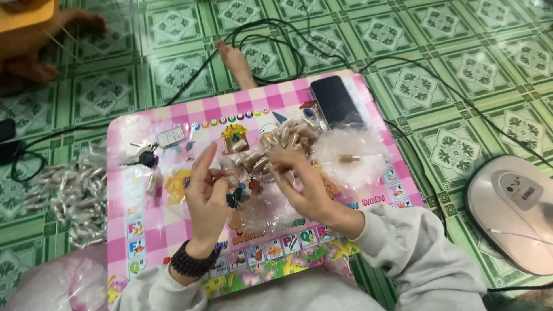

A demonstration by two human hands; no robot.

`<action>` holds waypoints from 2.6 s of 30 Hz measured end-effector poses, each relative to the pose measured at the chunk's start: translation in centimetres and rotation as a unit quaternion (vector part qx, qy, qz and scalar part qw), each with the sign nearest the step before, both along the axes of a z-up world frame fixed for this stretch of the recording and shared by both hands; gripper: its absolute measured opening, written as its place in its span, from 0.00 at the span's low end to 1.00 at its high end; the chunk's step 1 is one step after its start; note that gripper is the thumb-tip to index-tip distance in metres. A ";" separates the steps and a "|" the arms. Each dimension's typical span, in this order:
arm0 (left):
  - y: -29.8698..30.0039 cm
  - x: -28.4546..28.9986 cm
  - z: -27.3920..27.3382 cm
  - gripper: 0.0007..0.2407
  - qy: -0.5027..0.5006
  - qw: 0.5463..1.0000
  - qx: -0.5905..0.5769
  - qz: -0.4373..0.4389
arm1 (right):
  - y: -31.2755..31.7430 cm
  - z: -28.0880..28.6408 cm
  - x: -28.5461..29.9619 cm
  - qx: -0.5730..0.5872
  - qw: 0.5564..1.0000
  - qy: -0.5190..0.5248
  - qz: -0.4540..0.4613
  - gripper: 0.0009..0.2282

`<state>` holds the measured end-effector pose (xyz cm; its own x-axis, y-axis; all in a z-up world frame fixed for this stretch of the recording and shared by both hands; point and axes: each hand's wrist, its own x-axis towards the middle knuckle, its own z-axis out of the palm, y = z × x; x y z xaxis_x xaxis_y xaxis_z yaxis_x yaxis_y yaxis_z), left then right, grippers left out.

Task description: Packing small wooden trinkets into individual plastic bags on a low table.

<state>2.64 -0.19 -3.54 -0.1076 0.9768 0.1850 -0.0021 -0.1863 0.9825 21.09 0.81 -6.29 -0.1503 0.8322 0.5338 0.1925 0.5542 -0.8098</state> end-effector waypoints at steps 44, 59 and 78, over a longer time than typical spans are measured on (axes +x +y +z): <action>2.2 -9.9 0.3 0.15 0.429 0.900 -0.067 -0.023 | -2.5 3.3 0.6 -0.100 0.905 -0.400 0.106 0.19; 1.0 -5.9 1.1 0.08 0.032 0.990 -0.014 -0.139 | -1.6 3.5 0.9 -0.017 0.993 -0.102 0.051 0.07; -1.0 1.7 -0.1 0.08 -0.022 0.973 0.175 -0.149 | -1.6 1.2 1.0 -0.236 0.934 0.221 0.153 0.11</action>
<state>4.32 -1.20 -3.61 0.1556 0.8443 0.5128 -0.1488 -0.4931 0.8571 22.04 -0.76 -5.11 -0.2711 0.9447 0.1843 -0.3281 0.0893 -0.9404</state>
